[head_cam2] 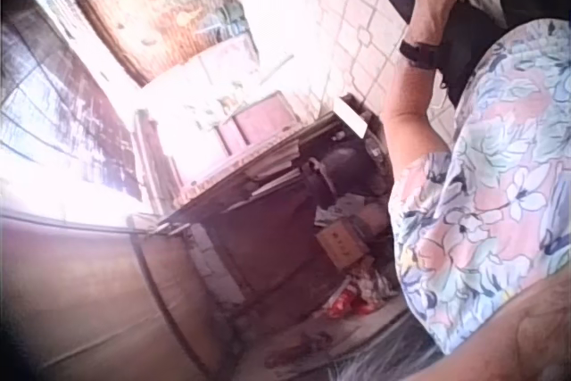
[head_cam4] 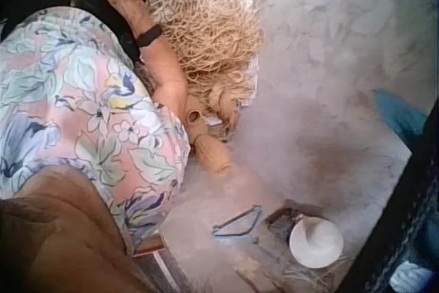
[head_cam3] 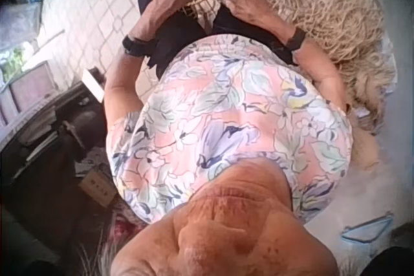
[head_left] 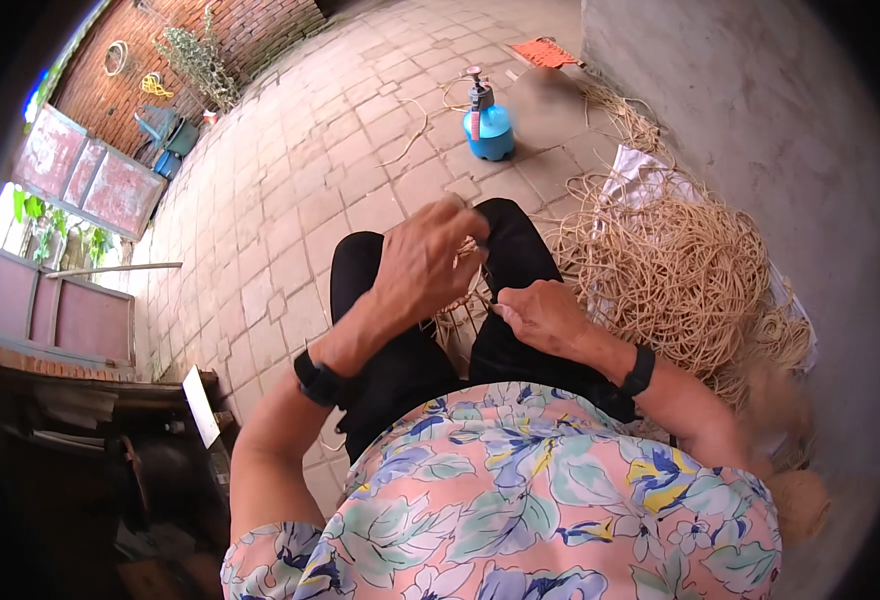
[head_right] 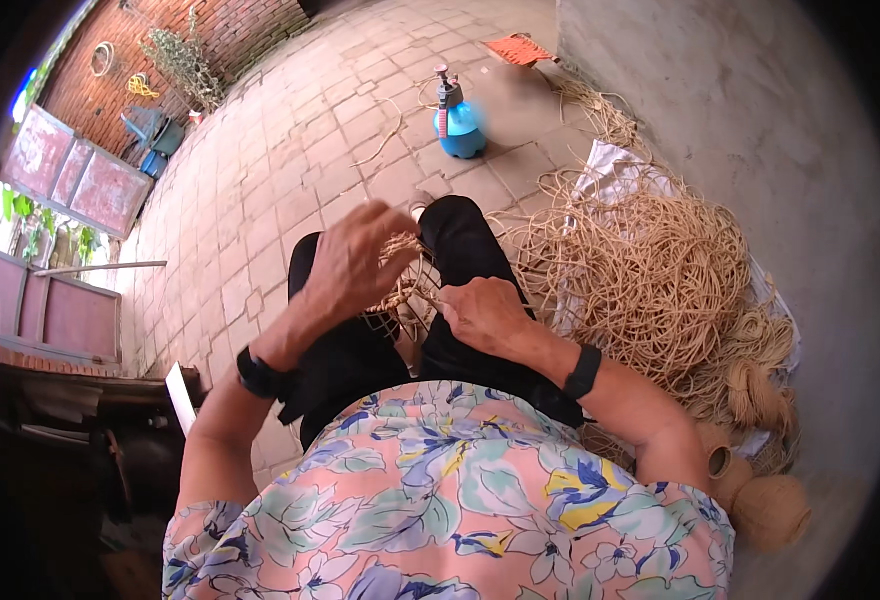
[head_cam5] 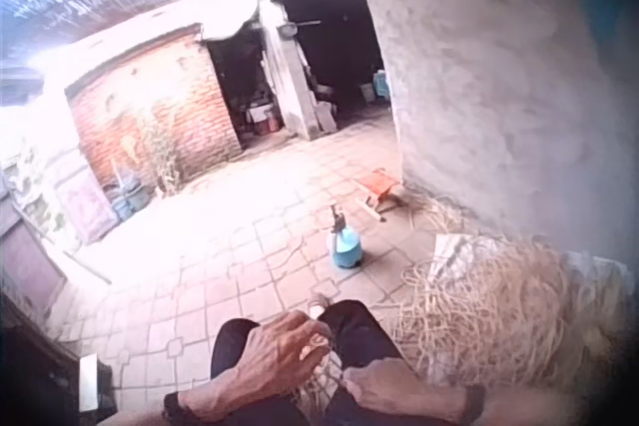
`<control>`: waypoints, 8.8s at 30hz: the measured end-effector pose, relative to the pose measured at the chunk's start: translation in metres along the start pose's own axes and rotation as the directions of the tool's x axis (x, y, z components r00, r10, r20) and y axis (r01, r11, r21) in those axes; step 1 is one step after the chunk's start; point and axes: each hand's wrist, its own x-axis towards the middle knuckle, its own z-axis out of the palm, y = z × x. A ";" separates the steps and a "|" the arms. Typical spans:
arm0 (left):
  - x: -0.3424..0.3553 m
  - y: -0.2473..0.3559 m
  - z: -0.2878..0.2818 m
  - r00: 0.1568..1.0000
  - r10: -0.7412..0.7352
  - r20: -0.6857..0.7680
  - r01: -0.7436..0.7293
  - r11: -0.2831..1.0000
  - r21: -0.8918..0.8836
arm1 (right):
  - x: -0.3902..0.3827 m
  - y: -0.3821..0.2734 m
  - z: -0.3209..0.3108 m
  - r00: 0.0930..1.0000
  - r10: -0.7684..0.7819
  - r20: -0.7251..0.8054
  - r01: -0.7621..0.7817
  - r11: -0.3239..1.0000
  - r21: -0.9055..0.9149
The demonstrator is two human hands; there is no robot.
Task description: Hand-weaving a basket from straw or similar natural fibers.
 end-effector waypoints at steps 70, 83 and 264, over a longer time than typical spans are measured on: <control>-0.051 -0.024 -0.015 0.920 -0.390 0.041 0.365 0.814 -0.451 | 0.036 -0.040 -0.029 0.941 0.170 -0.294 0.024 0.830 0.557; -0.047 -0.014 0.010 0.976 -0.211 0.054 0.210 0.978 0.009 | 0.057 -0.034 0.003 0.946 -0.052 -0.321 0.088 0.991 0.099; -0.120 -0.019 -0.017 0.853 -0.440 0.280 0.520 0.672 -0.527 | 0.045 -0.042 -0.004 0.924 -0.379 -0.052 0.380 0.925 0.009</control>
